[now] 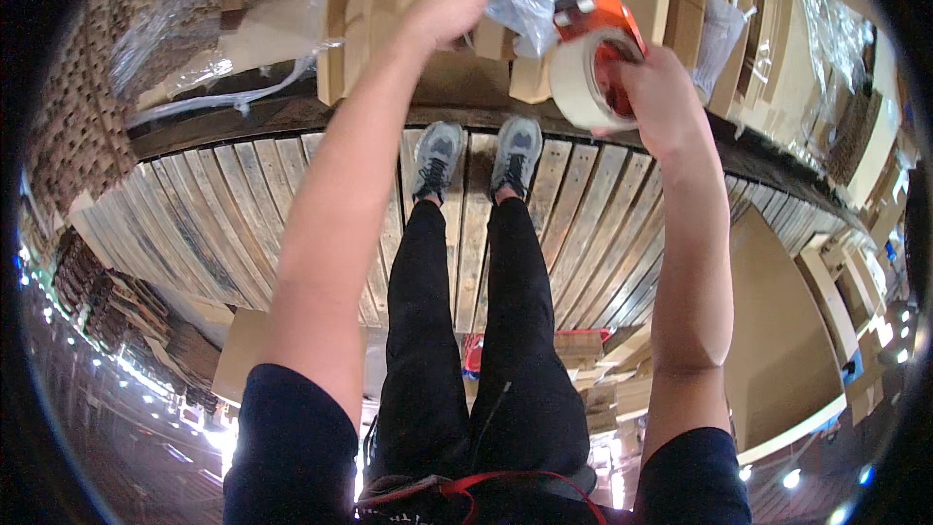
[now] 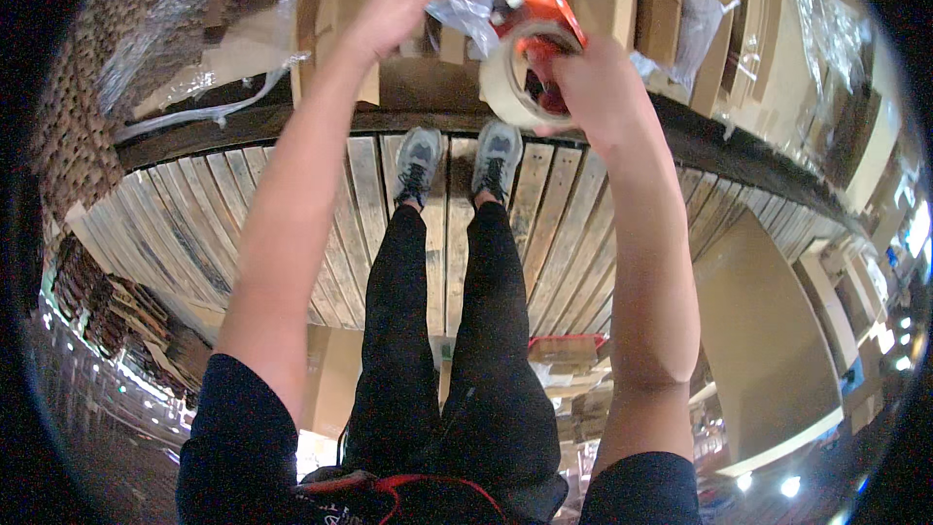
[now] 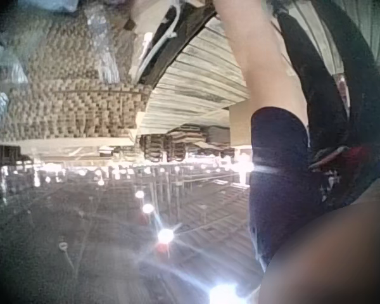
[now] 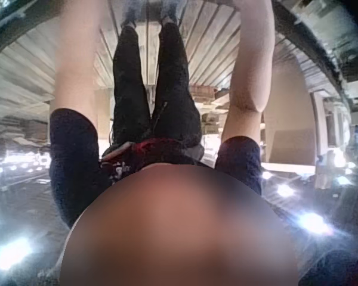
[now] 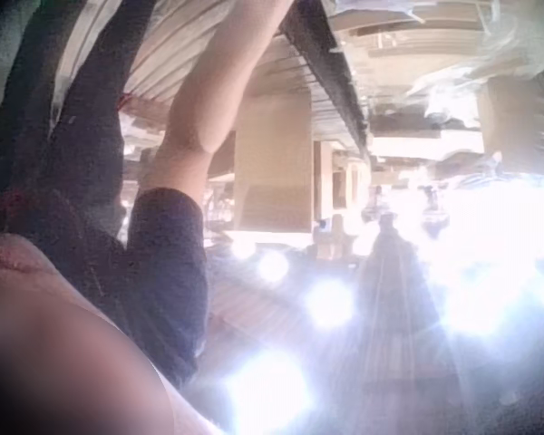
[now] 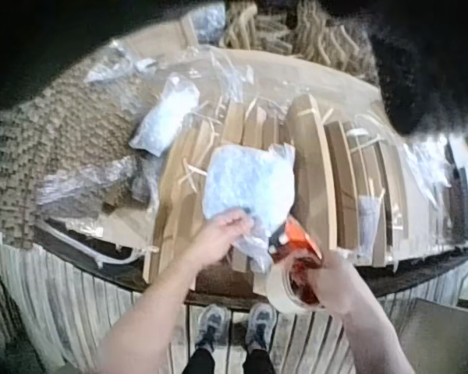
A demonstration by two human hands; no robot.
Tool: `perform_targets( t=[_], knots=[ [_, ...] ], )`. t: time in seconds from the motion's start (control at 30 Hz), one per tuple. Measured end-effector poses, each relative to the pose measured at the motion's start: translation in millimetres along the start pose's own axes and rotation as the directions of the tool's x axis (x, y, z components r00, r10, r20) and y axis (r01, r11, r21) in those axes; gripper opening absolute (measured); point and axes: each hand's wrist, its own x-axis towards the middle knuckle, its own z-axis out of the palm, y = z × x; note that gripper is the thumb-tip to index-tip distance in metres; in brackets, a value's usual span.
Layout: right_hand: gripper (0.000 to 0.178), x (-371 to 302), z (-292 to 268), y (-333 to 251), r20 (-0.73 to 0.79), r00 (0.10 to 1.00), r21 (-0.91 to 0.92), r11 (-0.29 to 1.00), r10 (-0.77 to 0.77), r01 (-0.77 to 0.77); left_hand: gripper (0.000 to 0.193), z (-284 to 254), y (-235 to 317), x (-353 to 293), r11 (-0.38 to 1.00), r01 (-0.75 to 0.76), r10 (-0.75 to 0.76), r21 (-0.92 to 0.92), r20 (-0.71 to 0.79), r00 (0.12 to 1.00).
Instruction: The person seals a cardboard box on a conveyor using a handheld tape dispenser, then moves to a nearby table to tape bubble wrap and cardboard pieces. The person repeatedly applies tape to the box and other items, then places the sealed box aside.
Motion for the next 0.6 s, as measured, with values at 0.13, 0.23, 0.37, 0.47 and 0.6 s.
perform_targets(
  t=[0.13,0.23,0.37,0.47,0.6],
  knots=[
    [0.025,22,11,-16,0.076,0.997,0.164,0.986,-0.004,-0.009,0.016,-2,-8,9,0.981,0.068,-0.061,-0.182,0.042,0.997],
    [0.029,35,18,-23,0.115,0.992,0.328,0.945,-0.047,0.006,0.017,-29,-12,14,0.983,0.048,-0.029,-0.179,0.106,0.994],
    [0.047,41,-44,-16,-0.314,0.781,-0.080,0.834,-0.540,0.545,0.023,-1,-12,17,0.869,0.070,-0.054,-0.490,0.047,0.997],
    [0.054,31,-106,-9,-0.328,0.401,-0.837,0.460,-0.855,0.297,0.026,-12,-16,6,0.867,0.107,-0.049,-0.487,0.130,0.990],
    [0.034,-19,-127,-37,-0.417,0.541,-0.816,0.563,-0.730,0.130,0.022,-7,-3,-14,0.973,0.154,-0.150,-0.174,0.039,0.988]
  ],
)
